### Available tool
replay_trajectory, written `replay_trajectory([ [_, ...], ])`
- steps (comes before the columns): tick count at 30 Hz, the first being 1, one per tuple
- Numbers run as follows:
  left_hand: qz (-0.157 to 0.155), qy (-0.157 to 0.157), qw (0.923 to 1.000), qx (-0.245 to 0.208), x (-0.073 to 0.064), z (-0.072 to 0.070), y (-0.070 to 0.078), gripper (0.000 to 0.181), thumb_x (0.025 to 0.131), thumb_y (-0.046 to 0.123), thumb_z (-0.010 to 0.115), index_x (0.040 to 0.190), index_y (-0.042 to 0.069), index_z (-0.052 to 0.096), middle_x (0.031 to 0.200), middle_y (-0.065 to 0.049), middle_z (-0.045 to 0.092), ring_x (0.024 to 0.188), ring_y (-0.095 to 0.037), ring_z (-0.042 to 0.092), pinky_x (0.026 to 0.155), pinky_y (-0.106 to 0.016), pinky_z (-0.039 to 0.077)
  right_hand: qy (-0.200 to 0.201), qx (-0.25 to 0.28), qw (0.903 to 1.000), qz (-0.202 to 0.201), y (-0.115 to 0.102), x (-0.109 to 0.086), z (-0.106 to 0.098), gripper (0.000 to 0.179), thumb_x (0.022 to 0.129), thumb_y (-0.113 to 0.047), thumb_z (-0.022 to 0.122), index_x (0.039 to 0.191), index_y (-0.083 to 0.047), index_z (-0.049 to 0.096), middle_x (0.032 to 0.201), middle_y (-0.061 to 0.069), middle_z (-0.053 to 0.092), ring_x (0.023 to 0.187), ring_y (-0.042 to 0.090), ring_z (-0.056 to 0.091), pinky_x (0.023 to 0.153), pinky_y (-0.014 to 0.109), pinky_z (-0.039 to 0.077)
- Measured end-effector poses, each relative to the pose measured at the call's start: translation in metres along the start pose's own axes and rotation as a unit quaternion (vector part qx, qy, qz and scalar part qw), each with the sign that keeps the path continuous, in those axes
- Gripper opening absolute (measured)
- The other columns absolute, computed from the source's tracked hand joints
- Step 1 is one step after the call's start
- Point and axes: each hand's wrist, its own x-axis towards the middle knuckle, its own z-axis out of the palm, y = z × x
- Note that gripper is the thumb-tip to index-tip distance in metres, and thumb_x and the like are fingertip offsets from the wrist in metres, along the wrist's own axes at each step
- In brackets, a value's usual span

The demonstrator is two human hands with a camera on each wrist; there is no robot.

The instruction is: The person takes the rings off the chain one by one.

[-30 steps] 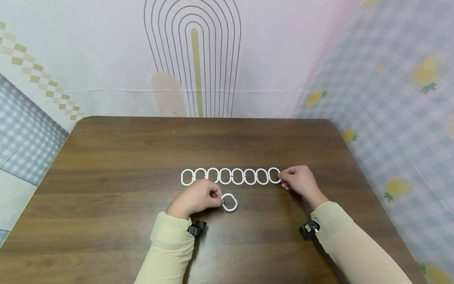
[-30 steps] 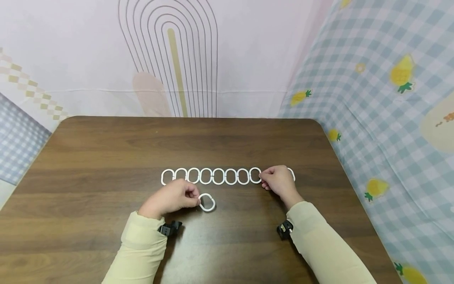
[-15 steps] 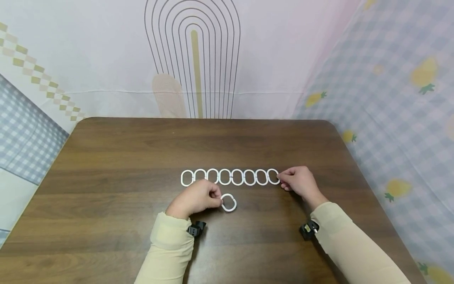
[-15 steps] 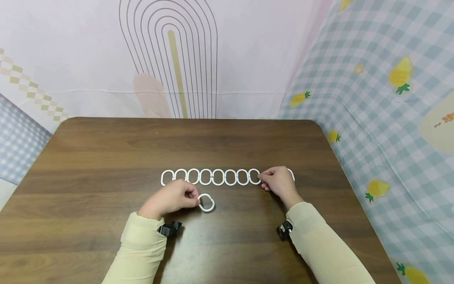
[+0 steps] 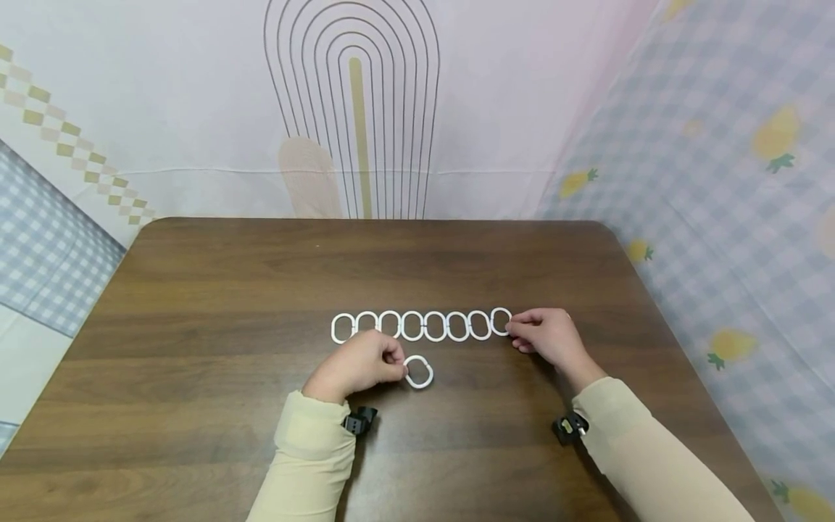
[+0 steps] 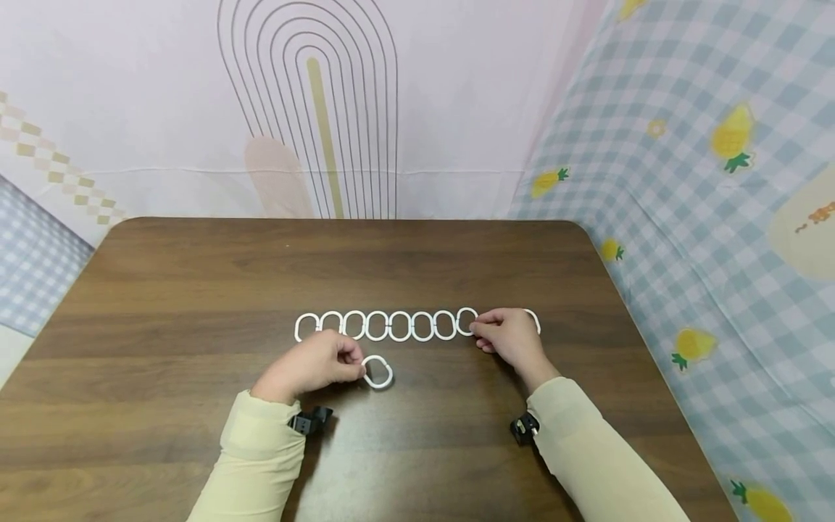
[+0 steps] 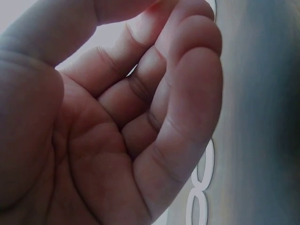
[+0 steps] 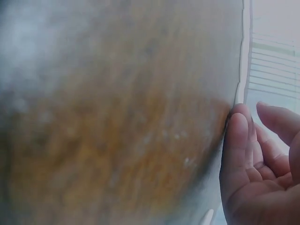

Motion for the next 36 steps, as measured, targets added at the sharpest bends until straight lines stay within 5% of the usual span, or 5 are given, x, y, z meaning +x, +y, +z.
replay_trajectory([
  [5,0.001,0.001,1.0,-0.001,0.0,0.0,0.0,0.012,0.083,0.01,0.073,0.073,0.017,0.069,0.066,0.012,0.058,0.062,-0.005,0.049,0.06,-0.024,0.042,0.012,-0.041,0.998,-0.046,-0.004,-0.007,0.004,0.025,0.09,-0.01,0.074,0.106,0.009,0.071,0.084,0.015,0.075,0.067,0.014,0.07,0.062,0.027,0.058],
  [13,-0.001,0.004,1.0,0.0,-0.001,-0.001,0.0,0.013,0.082,0.01,0.072,0.072,0.017,0.067,0.063,0.012,0.055,0.06,-0.006,0.048,0.059,-0.024,0.04,0.042,-0.138,0.982,-0.122,-0.011,-0.026,0.015,0.023,0.087,-0.016,0.079,0.105,-0.003,0.076,0.093,0.008,0.076,0.082,0.014,0.07,0.071,0.022,0.052],
  [24,-0.006,0.001,0.9999,0.01,0.0,0.0,-0.002,0.013,0.082,0.008,0.069,0.074,0.016,0.063,0.065,0.011,0.053,0.061,-0.006,0.048,0.059,-0.024,0.04,-0.028,-0.038,0.9909,-0.126,-0.019,-0.058,0.035,0.028,0.087,-0.009,0.078,0.112,0.003,0.072,0.101,0.011,0.076,0.088,0.013,0.073,0.075,0.022,0.055],
  [36,-0.012,0.033,0.9994,0.0,0.001,0.0,-0.002,0.012,0.078,0.004,0.066,0.074,0.014,0.058,0.066,0.008,0.057,0.063,-0.008,0.051,0.062,-0.025,0.044,-0.043,0.007,0.9908,-0.128,-0.02,-0.073,0.043,0.026,0.086,-0.004,0.078,0.108,0.007,0.071,0.098,0.015,0.075,0.085,0.012,0.072,0.075,0.023,0.056],
])
